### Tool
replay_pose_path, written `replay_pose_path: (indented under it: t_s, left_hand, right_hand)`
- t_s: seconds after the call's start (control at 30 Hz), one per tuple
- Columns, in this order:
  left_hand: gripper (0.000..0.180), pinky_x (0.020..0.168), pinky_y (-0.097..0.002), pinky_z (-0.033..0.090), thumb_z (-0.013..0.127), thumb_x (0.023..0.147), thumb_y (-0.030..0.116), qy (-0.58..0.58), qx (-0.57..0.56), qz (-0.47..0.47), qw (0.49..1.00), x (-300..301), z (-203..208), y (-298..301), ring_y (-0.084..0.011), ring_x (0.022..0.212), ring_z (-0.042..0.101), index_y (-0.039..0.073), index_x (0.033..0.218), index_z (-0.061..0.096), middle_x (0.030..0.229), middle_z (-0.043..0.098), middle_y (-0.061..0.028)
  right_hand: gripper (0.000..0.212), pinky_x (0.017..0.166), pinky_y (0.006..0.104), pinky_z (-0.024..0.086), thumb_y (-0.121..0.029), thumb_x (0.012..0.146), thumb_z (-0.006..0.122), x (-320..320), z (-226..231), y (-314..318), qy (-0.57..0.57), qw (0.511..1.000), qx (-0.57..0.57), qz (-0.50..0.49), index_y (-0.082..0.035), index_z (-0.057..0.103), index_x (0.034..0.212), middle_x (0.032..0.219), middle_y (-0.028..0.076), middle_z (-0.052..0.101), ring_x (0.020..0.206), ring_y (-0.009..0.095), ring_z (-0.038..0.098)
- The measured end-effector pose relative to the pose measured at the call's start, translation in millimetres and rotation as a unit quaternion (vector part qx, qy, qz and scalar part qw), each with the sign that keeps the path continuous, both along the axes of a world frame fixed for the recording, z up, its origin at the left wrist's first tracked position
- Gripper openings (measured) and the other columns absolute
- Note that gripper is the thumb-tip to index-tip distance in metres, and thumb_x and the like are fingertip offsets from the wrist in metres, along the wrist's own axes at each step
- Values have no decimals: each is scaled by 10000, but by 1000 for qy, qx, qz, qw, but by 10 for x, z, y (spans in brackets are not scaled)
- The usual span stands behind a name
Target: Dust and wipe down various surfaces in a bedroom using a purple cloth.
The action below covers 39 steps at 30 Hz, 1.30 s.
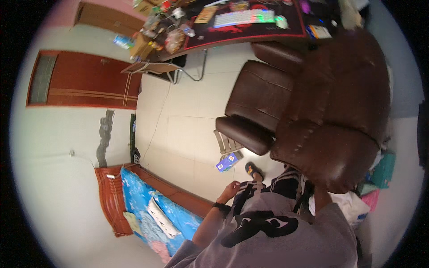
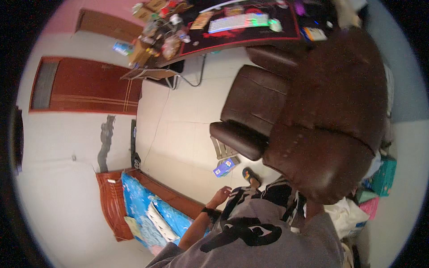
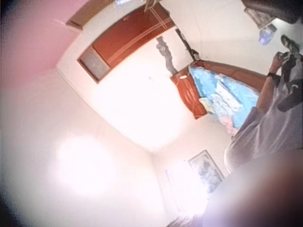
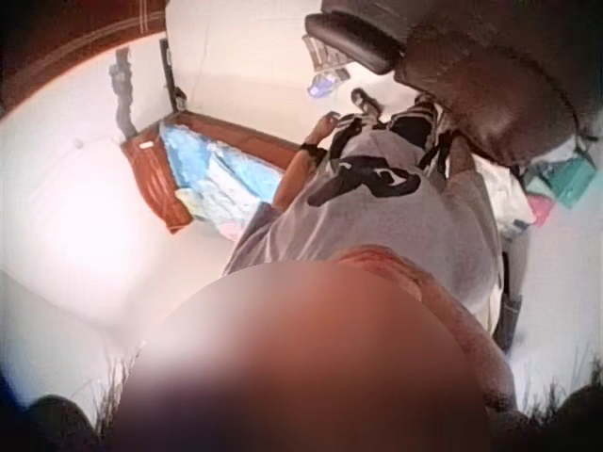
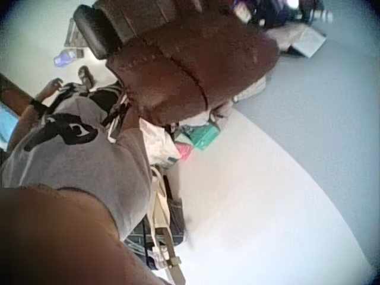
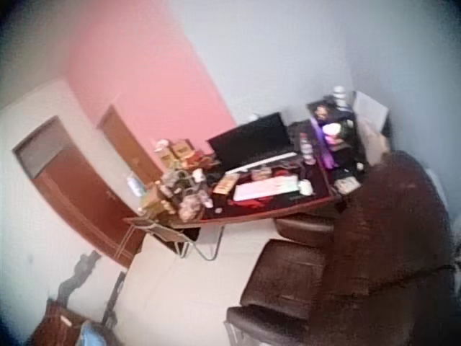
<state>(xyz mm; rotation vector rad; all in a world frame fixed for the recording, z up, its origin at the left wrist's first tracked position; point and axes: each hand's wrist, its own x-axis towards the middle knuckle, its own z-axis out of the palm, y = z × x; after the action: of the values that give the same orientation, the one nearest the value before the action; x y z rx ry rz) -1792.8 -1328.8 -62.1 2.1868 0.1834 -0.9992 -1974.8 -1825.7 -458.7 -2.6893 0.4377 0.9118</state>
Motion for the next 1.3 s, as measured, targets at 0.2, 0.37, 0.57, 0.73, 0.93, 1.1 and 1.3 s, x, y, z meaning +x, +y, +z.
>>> replay_pose_path:
  t_s: [0.2, 0.37, 0.57, 0.73, 0.93, 1.1, 1.3]
  left_hand:
    - [286, 743, -339, 521, 466, 890, 121, 22, -36, 112, 993, -714, -495, 1467, -239, 858, 653, -44, 1104, 562, 963, 653, -160]
    - [300, 700, -326, 532, 469, 901, 193, -16, -65, 324, 944, -1594, -993, 2819, -217, 763, 657, -34, 1053, 593, 871, 666, -156]
    - [305, 596, -316, 528, 459, 881, 164, 79, -34, 518, 851, -2892, -1160, 3773, -207, 669, 644, -82, 991, 603, 799, 664, -164]
    - [281, 600, -342, 507, 486, 830, 189, 51, -63, 479, 874, -3444, -1307, 3997, -215, 607, 604, -33, 729, 626, 646, 628, -120]
    - [279, 631, -300, 521, 521, 884, 165, 88, -120, 556, 818, -2555, -892, 3438, -192, 689, 623, -68, 1018, 596, 816, 653, -139]
    - [251, 659, -285, 518, 485, 909, 133, 63, -125, 546, 826, -2063, -921, 3494, -184, 743, 620, -56, 1033, 595, 849, 649, -134]
    - [312, 686, -392, 501, 451, 883, 234, -21, 15, 249, 968, -2518, -1611, 3959, -274, 735, 625, 19, 814, 666, 796, 656, -174]
  right_hand:
    - [549, 989, 424, 376, -414, 886, 433, 1115, 1077, 1349, 94, 995, -28, -22, -41, 466, 1287, 1378, 159, 433, 1246, 335, 407]
    - [390, 876, 434, 460, -228, 776, 602, 1685, 2138, 2423, -95, 972, 104, -190, 14, 601, 1082, 1041, 232, 627, 1036, 395, 563]
    - [373, 856, 461, 436, -180, 721, 625, 2379, 2673, 3403, -271, 936, 187, -125, 54, 557, 1004, 1019, 269, 577, 969, 406, 555]
    - [458, 885, 426, 433, -150, 710, 663, 2891, 2759, 3902, -309, 935, 174, -24, 35, 557, 1115, 987, 238, 583, 988, 374, 546]
    - [478, 922, 432, 434, -202, 740, 673, 3119, 2961, 4398, -44, 963, 207, -168, 9, 547, 1150, 1099, 239, 553, 1077, 343, 519]
    - [505, 964, 448, 402, -217, 744, 673, 3376, 2644, 4507, -149, 976, 109, -111, -6, 521, 1177, 1179, 229, 511, 1129, 373, 474]
    - [451, 909, 456, 436, -277, 746, 634, 3982, 2607, 4932, -113, 975, 157, -111, 2, 578, 1096, 1069, 225, 602, 1018, 363, 570]
